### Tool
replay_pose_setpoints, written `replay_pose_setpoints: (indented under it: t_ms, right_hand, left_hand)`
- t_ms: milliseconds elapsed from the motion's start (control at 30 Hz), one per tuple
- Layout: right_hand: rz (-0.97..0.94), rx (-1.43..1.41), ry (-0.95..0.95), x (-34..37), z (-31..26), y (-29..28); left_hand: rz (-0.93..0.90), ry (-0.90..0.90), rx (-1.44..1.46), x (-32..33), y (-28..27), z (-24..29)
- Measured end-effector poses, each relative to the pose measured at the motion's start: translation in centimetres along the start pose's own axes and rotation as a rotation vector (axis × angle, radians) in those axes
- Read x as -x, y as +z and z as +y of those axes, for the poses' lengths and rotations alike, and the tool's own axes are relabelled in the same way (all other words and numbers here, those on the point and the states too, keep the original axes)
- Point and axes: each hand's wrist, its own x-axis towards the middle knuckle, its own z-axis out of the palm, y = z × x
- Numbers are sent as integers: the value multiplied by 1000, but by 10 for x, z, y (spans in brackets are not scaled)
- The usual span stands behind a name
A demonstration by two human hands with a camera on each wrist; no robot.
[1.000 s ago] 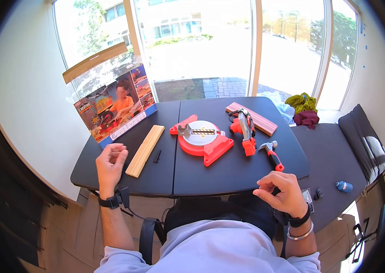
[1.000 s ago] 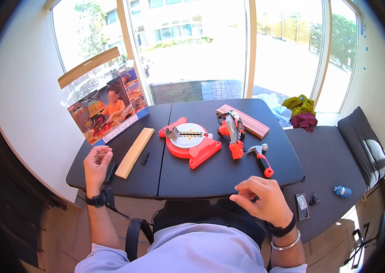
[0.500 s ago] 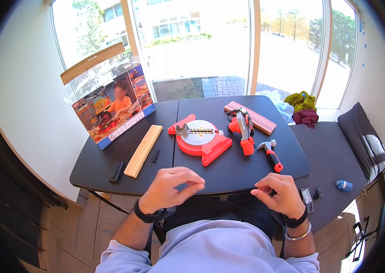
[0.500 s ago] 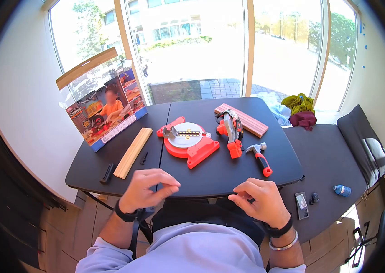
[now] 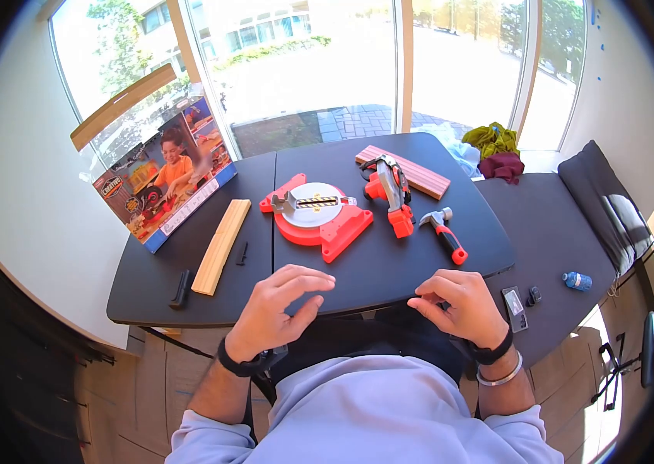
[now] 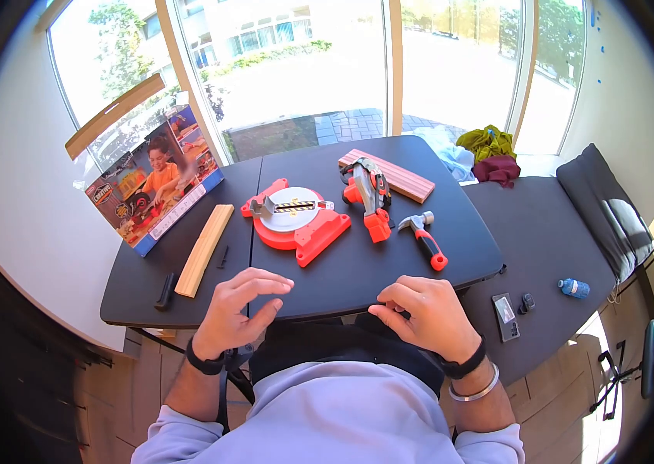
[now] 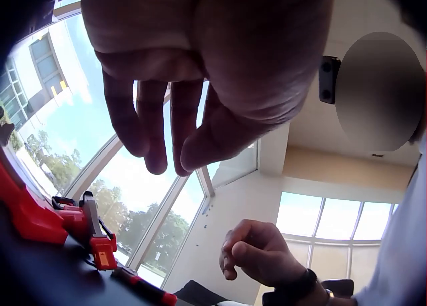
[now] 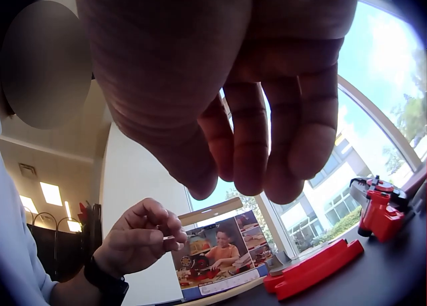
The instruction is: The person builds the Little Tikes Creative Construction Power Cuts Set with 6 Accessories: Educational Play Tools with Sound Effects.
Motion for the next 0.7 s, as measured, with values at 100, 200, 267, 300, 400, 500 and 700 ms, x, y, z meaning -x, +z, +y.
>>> replay_pose_setpoints:
  t_ms: [100, 200, 267, 300, 400, 500, 700]
  right_hand:
    - [-27, 20, 4, 0, 1, 2]
    - [-38, 21, 11, 0, 0, 3]
    - [-18, 29, -2, -1, 1, 4]
    - [-20, 28, -2, -1, 1, 4]
    - [-46, 48, 18, -1, 3, 2]
    - [-36, 26, -36, -2, 5, 1]
    - [-77, -33, -100, -16, 5, 5]
  left_hand:
    - [-2, -25, -17, 0, -4, -7]
    - [-31, -27, -16, -1, -5, -10]
    - [-42, -29, -20, -1, -5, -13]
    - [-41, -31, -19, -2, -5, -14]
    - [-58, -39, -27, -4, -5, -19]
    - [-88, -122, 29, -9, -2, -24]
    - [-230, -208, -116, -22, 15, -45]
